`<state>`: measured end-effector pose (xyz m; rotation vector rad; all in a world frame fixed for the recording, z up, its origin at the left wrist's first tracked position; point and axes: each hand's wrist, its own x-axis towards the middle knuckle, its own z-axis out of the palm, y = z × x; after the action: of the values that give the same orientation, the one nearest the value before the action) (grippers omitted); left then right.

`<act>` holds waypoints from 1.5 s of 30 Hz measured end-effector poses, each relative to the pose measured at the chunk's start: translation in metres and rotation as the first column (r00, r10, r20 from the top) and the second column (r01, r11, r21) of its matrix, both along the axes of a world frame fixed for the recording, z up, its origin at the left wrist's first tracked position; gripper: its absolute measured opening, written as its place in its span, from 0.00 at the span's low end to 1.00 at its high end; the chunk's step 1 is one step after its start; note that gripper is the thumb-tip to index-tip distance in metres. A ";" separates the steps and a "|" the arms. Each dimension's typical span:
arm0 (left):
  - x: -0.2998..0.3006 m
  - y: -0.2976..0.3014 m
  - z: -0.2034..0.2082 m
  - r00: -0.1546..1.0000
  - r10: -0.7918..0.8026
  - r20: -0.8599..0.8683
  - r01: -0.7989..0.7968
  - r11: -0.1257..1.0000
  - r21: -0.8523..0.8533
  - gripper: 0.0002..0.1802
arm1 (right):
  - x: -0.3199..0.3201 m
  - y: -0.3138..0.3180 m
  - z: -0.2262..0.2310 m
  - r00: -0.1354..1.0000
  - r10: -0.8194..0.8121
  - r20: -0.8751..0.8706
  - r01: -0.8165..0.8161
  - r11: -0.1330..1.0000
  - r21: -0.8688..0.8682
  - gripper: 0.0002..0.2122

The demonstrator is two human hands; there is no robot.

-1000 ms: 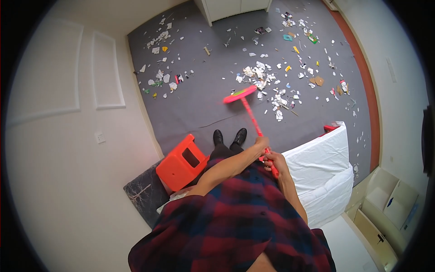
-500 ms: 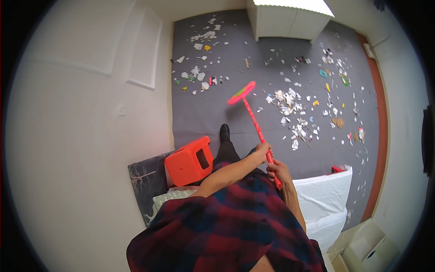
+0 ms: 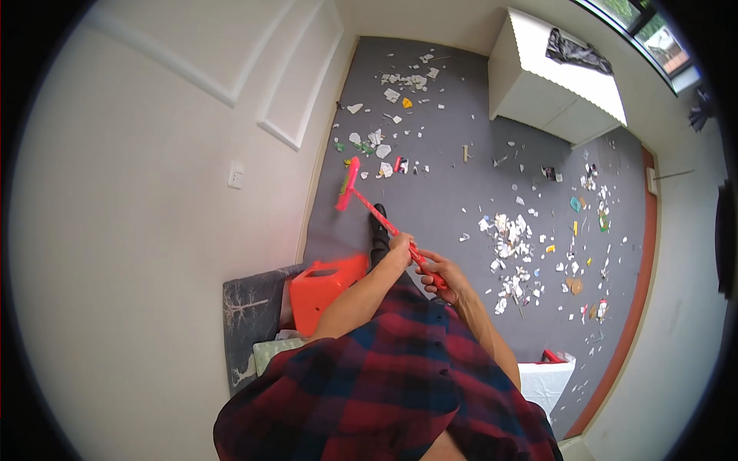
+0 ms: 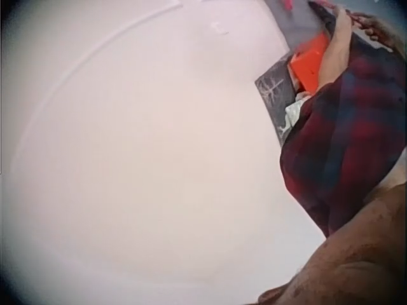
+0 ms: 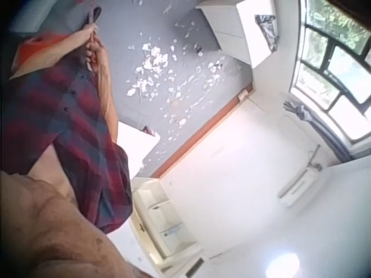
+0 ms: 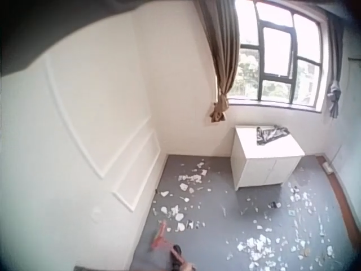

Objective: Sweeping paper debris off the floor with a broom.

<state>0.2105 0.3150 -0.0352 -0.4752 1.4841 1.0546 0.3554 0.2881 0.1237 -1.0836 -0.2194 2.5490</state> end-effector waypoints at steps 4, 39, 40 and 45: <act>-0.064 0.059 -0.003 0.999 -0.034 -0.008 0.034 0.995 -0.089 0.09 | -0.069 0.064 -0.014 1.000 -0.018 0.003 0.018 0.995 -0.097 0.21; -0.199 0.314 0.044 0.986 -0.166 0.019 0.164 0.984 0.069 0.10 | -0.232 0.299 0.064 0.983 -0.166 0.081 0.170 0.984 -0.056 0.18; -0.201 0.322 0.048 0.987 -0.161 0.014 0.160 0.984 0.076 0.10 | -0.236 0.305 0.068 0.984 -0.108 0.144 0.111 0.994 -0.010 0.17; -0.197 0.362 0.041 0.913 -0.356 -0.200 0.375 0.925 0.066 0.05 | -0.232 0.345 0.040 0.967 0.028 0.251 -0.031 1.000 0.006 0.14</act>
<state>0.0138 0.6775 0.0054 -0.0186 1.5965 0.8855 0.1237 0.6330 0.1634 -1.4094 -0.3152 2.4277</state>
